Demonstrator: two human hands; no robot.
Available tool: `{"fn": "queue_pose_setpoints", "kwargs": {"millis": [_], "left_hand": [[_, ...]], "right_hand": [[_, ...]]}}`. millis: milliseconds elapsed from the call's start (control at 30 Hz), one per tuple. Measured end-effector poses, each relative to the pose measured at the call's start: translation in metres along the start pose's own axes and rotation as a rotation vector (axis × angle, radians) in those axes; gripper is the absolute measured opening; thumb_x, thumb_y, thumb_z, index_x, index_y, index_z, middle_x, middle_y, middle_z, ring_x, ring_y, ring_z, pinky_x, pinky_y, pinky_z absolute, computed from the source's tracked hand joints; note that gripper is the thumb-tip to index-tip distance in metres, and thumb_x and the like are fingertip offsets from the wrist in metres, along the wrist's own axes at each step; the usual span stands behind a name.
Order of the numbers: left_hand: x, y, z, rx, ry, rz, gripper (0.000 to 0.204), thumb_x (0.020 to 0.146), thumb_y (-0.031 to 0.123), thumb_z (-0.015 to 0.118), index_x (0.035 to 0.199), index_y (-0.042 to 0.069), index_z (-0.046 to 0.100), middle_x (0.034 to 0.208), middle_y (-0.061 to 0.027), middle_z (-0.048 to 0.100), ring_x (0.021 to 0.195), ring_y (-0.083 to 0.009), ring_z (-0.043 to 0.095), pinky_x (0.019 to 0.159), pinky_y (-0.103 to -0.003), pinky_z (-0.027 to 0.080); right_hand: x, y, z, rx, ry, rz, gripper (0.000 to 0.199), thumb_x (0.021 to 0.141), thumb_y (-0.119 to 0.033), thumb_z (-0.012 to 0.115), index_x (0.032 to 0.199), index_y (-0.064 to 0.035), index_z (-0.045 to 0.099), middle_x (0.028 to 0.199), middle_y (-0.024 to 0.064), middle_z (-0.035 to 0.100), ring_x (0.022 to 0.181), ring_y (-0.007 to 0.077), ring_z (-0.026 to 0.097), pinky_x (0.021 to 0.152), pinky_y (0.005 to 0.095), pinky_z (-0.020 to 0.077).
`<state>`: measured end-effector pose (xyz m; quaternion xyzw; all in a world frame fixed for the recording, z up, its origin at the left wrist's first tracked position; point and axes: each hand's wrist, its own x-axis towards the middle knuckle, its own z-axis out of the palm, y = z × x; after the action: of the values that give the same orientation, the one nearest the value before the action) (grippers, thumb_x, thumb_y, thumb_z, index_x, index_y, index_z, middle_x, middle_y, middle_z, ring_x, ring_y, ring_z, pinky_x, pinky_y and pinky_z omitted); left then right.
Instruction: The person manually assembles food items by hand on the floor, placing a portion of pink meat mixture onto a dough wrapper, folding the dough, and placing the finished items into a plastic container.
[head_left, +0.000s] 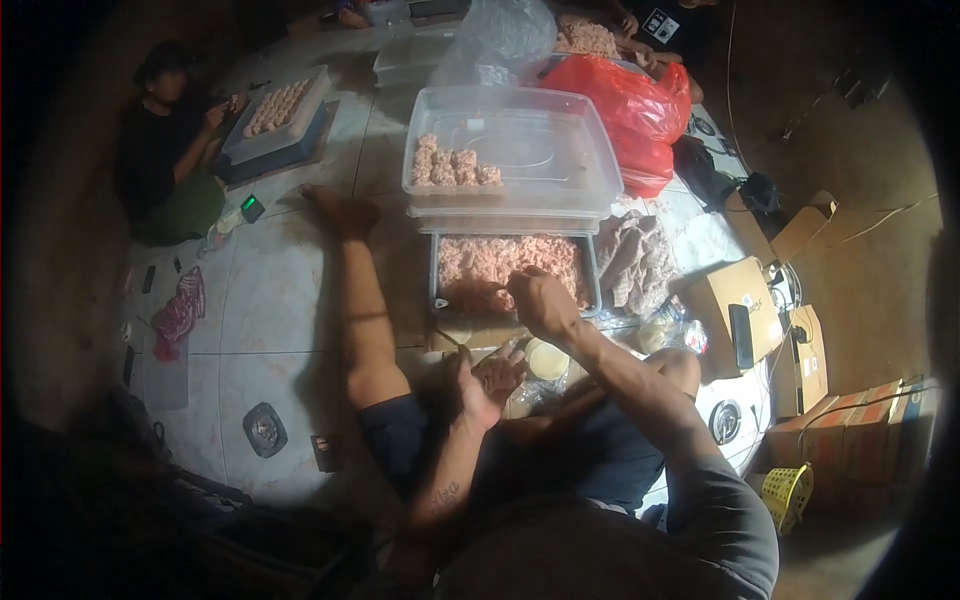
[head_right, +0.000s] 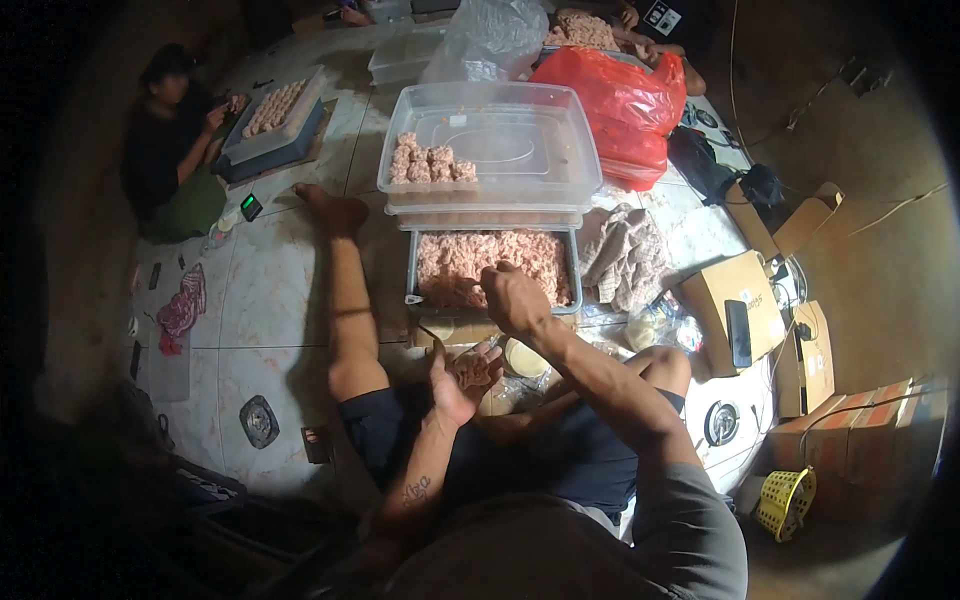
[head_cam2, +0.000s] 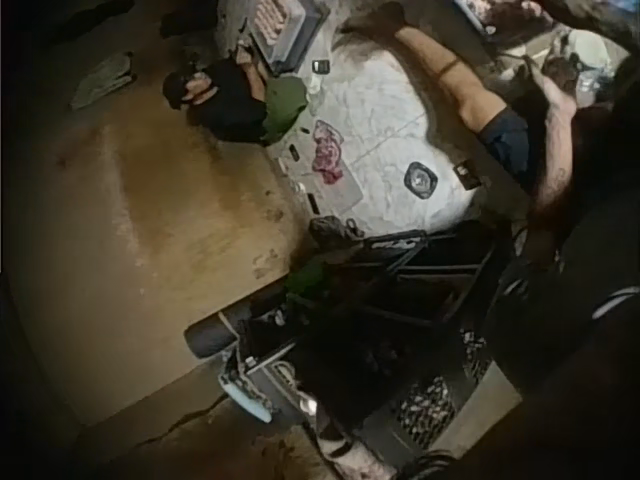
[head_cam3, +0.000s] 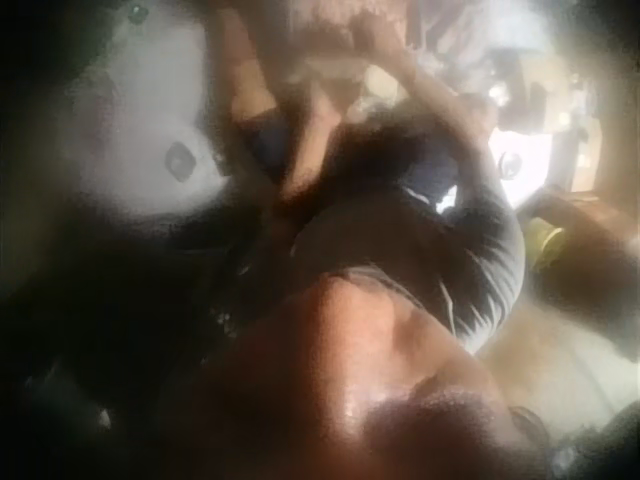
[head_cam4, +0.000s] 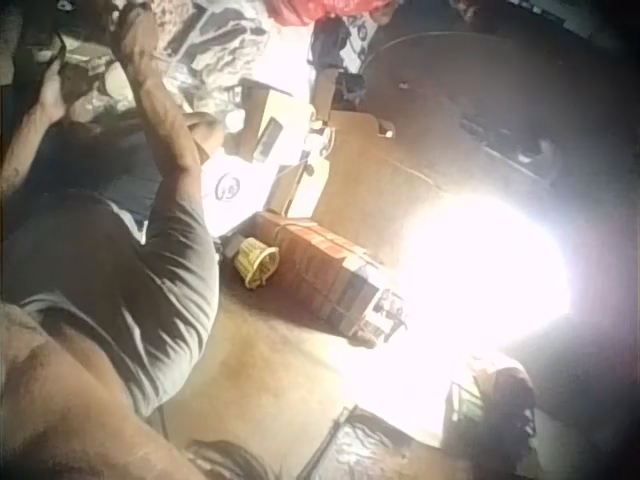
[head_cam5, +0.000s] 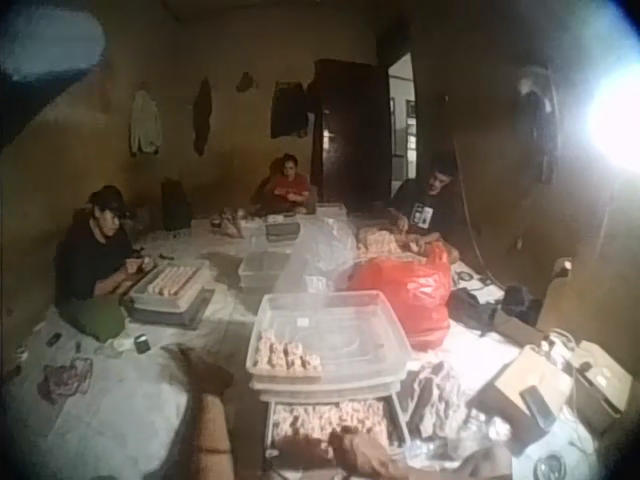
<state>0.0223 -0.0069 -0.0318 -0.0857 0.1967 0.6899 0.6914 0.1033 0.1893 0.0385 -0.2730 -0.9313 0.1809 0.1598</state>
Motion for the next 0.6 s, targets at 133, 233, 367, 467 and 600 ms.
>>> {"fn": "queue_pose_setpoints", "kwargs": {"millis": [133, 233, 367, 467, 600], "left_hand": [[-0.004, 0.01, -0.002, 0.023, 0.037, 0.009, 0.083, 0.097, 0.072, 0.04, 0.133, -0.001, 0.056, 0.131, -0.0191, 0.063, 0.12, -0.0306, 0.061, 0.105, -0.047, 0.047], [-0.003, 0.012, 0.022, -0.099, -0.171, -0.041, 0.083, 0.099, 0.07, 0.038, 0.137, -0.002, 0.054, 0.137, -0.0204, 0.061, 0.125, -0.0333, 0.059, 0.109, -0.05, 0.044], [-0.011, 0.033, 0.052, -0.181, -0.267, 0.023, 0.086, 0.099, 0.069, 0.037, 0.142, -0.005, 0.049, 0.141, -0.0225, 0.057, 0.132, -0.0365, 0.053, 0.114, -0.052, 0.038], [-0.004, 0.037, 0.07, -0.178, -0.288, 0.071, 0.095, 0.097, 0.073, 0.039, 0.145, -0.009, 0.044, 0.147, -0.0255, 0.05, 0.137, -0.0387, 0.047, 0.115, -0.052, 0.038], [-0.002, 0.035, 0.086, -0.173, -0.208, 0.035, 0.098, 0.095, 0.075, 0.039, 0.145, -0.009, 0.042, 0.145, -0.0244, 0.051, 0.135, -0.0383, 0.048, 0.115, -0.053, 0.036]], "right_hand": [[-0.001, -0.03, -0.04, 0.352, 0.133, 0.217, 0.015, 0.094, -0.011, 0.057, 0.087, 0.002, 0.061, 0.081, 0.0178, 0.065, 0.074, 0.0365, 0.062, 0.068, 0.0434, 0.0481], [-0.015, -0.019, -0.055, 0.413, 0.225, 0.288, 0.015, 0.094, -0.011, 0.061, 0.096, 0.0001, 0.071, 0.077, 0.0206, 0.066, 0.069, 0.0304, 0.066, 0.065, 0.0385, 0.0505], [-0.043, -0.042, -0.087, 0.524, 0.268, 0.226, 0.019, 0.096, -0.008, 0.06, 0.112, -0.0028, 0.07, 0.079, 0.0179, 0.067, 0.07, 0.03, 0.067, 0.066, 0.0367, 0.051], [-0.084, -0.042, -0.085, 0.363, 0.191, 0.07, 0.034, 0.091, -0.003, 0.06, 0.125, -0.0077, 0.066, 0.092, 0.0162, 0.065, 0.077, 0.0334, 0.067, 0.067, 0.0402, 0.0522], [-0.116, -0.052, -0.089, 0.307, -0.082, -0.021, 0.051, 0.082, -0.001, 0.06, 0.132, -0.0148, 0.064, 0.099, 0.0171, 0.061, 0.085, 0.0389, 0.065, 0.071, 0.0469, 0.0537]]}}
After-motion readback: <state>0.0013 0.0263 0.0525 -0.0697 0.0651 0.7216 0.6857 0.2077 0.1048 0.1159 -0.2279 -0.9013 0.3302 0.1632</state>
